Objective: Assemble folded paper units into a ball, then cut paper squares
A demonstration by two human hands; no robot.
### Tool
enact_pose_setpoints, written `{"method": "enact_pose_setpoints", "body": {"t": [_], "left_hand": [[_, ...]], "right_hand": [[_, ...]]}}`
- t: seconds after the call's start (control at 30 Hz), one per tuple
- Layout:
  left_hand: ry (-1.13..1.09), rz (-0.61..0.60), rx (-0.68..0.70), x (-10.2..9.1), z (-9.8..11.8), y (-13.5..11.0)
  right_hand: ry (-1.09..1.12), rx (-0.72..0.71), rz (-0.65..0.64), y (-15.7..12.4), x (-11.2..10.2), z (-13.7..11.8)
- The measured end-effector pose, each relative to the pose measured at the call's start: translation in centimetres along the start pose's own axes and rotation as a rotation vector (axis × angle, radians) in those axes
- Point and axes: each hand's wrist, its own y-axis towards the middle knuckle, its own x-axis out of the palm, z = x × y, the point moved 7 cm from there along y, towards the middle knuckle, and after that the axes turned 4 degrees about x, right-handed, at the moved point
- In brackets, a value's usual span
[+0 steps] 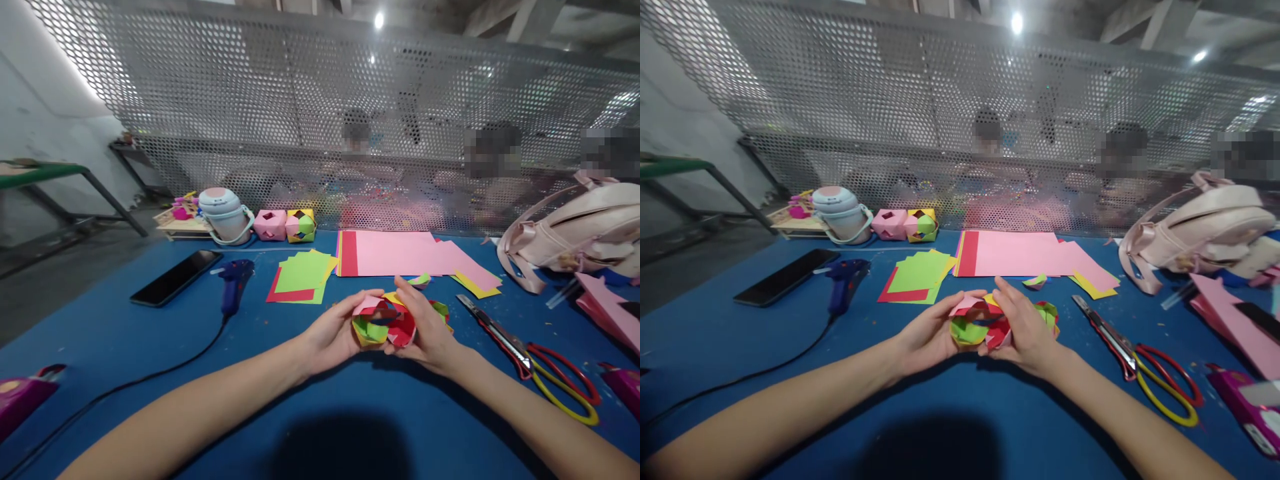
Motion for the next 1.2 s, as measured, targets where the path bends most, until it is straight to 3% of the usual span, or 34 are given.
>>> {"method": "enact_pose_setpoints", "body": {"t": [0.3, 0.47, 0.6, 0.7, 0.77, 0.87, 0.93, 1.0, 1.07, 1.2], "left_hand": [[0.020, -0.021, -0.010, -0.5, -0.6, -0.5], [0.043, 0.065, 0.048, -0.8, -0.4, -1.1], [0.184, 0.086, 0.140, -1.0, 0.1, -1.8], [0.430, 0.001, 0.174, -1.5, 0.3, -2.5], [0.724, -0.062, 0.202, -2.3, 0.5, -3.2], [1.199, -0.267, 0.285, -2.5, 0.2, -4.3], [1.351, -0.427, 0.352, -2.3, -0.3, -5.1], [1.403, -0.514, 0.417, -1.9, -0.6, -5.9], [1.413, -0.491, 0.459, -1.7, -0.6, -6.4], [1.418, -0.246, 0.453, -2.2, -0.5, -7.2]], "right_hand": [[0.111, 0.066, -0.036, -0.6, 0.6, -0.3], [0.224, 0.098, -0.047, -0.6, -0.1, -1.7], [0.288, 0.283, -0.044, -0.8, -0.8, -2.1], [0.289, 0.367, -0.049, -1.7, -0.6, -2.5], [0.285, 0.327, -0.094, -2.4, -0.1, -3.2], [0.303, 0.232, -0.182, -3.5, 1.0, -4.2], [0.327, 0.198, -0.234, -4.1, 1.5, -4.6], [0.349, 0.187, -0.259, -4.3, 1.6, -4.8], [0.370, 0.187, -0.251, -4.2, 1.4, -4.9], [0.406, 0.232, -0.232, -4.0, 1.1, -4.9]]}}
